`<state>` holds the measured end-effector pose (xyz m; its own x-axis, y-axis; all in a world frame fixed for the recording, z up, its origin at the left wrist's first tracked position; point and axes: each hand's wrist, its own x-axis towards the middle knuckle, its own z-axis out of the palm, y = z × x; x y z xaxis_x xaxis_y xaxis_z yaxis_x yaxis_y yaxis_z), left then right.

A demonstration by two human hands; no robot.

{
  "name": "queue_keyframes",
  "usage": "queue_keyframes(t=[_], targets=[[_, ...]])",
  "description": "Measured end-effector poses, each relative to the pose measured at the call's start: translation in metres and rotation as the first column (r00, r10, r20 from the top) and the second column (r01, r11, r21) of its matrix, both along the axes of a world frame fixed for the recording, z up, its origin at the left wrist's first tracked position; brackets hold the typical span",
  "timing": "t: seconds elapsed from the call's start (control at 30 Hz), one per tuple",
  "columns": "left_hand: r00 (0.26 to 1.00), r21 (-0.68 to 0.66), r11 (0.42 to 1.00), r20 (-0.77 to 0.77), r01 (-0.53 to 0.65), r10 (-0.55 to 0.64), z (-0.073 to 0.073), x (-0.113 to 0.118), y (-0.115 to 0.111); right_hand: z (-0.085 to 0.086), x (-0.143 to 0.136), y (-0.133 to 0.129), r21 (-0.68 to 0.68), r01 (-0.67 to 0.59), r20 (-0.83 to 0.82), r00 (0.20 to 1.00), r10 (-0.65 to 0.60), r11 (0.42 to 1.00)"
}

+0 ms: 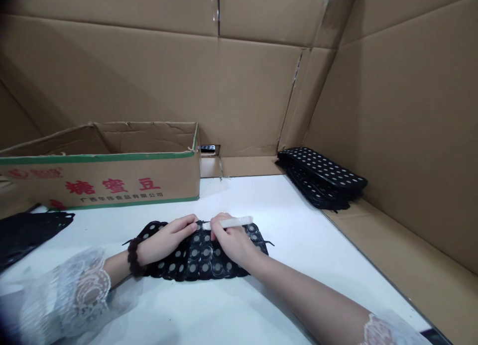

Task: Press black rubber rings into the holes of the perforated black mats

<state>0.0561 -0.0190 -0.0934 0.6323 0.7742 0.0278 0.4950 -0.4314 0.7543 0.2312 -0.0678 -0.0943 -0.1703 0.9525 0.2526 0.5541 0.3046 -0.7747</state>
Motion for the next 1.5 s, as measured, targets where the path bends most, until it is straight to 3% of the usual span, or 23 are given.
queue_keyframes(t=[0.13,0.23,0.33,0.43,0.53,0.63,0.77,0.9,1.0,1.27,1.5], targets=[[0.997,0.128,0.992,-0.066,-0.018,0.027,-0.003,0.003,-0.004,-0.007,-0.008,0.000,0.188,-0.010,0.304,0.951,-0.049,0.982],[0.987,0.288,0.957,-0.145,-0.029,0.073,-0.007,0.006,-0.008,-0.010,-0.016,0.002,0.324,-0.048,0.541,0.828,-0.143,0.945],[0.983,0.381,0.925,-0.171,0.001,0.070,-0.008,0.006,-0.011,-0.012,-0.020,0.007,0.364,-0.060,0.643,0.738,-0.205,0.930],[0.987,0.375,0.926,-0.158,0.040,0.021,-0.007,0.003,-0.011,-0.012,-0.017,0.012,0.382,-0.036,0.620,0.750,-0.228,0.923],[0.990,0.306,0.952,-0.137,0.019,0.024,-0.006,0.000,-0.009,-0.009,-0.008,0.014,0.335,-0.026,0.491,0.858,-0.151,0.942],[0.991,0.251,0.968,-0.129,-0.007,0.040,-0.004,-0.002,-0.006,-0.004,0.002,0.013,0.188,-0.054,0.267,0.964,0.002,0.981],[0.992,0.226,0.972,-0.115,0.067,-0.042,0.002,-0.005,0.000,0.000,0.008,0.008,0.014,-0.129,0.110,0.986,0.127,0.992],[0.981,0.171,0.971,-0.135,0.165,-0.143,0.005,-0.010,0.007,-0.002,0.006,0.005,0.026,-0.121,0.115,0.986,0.117,0.992],[0.975,0.151,0.972,-0.158,0.179,-0.155,0.005,-0.011,0.010,-0.002,0.005,0.004,0.057,-0.123,0.140,0.983,0.115,0.991],[0.981,0.131,0.986,-0.178,0.106,-0.082,0.006,-0.008,0.007,-0.005,-0.001,0.002,0.130,-0.099,0.285,0.957,0.059,0.987],[0.963,0.157,0.987,-0.261,-0.032,0.072,0.006,-0.001,-0.006,-0.009,-0.002,0.001,0.200,-0.095,0.339,0.940,0.022,0.975]])
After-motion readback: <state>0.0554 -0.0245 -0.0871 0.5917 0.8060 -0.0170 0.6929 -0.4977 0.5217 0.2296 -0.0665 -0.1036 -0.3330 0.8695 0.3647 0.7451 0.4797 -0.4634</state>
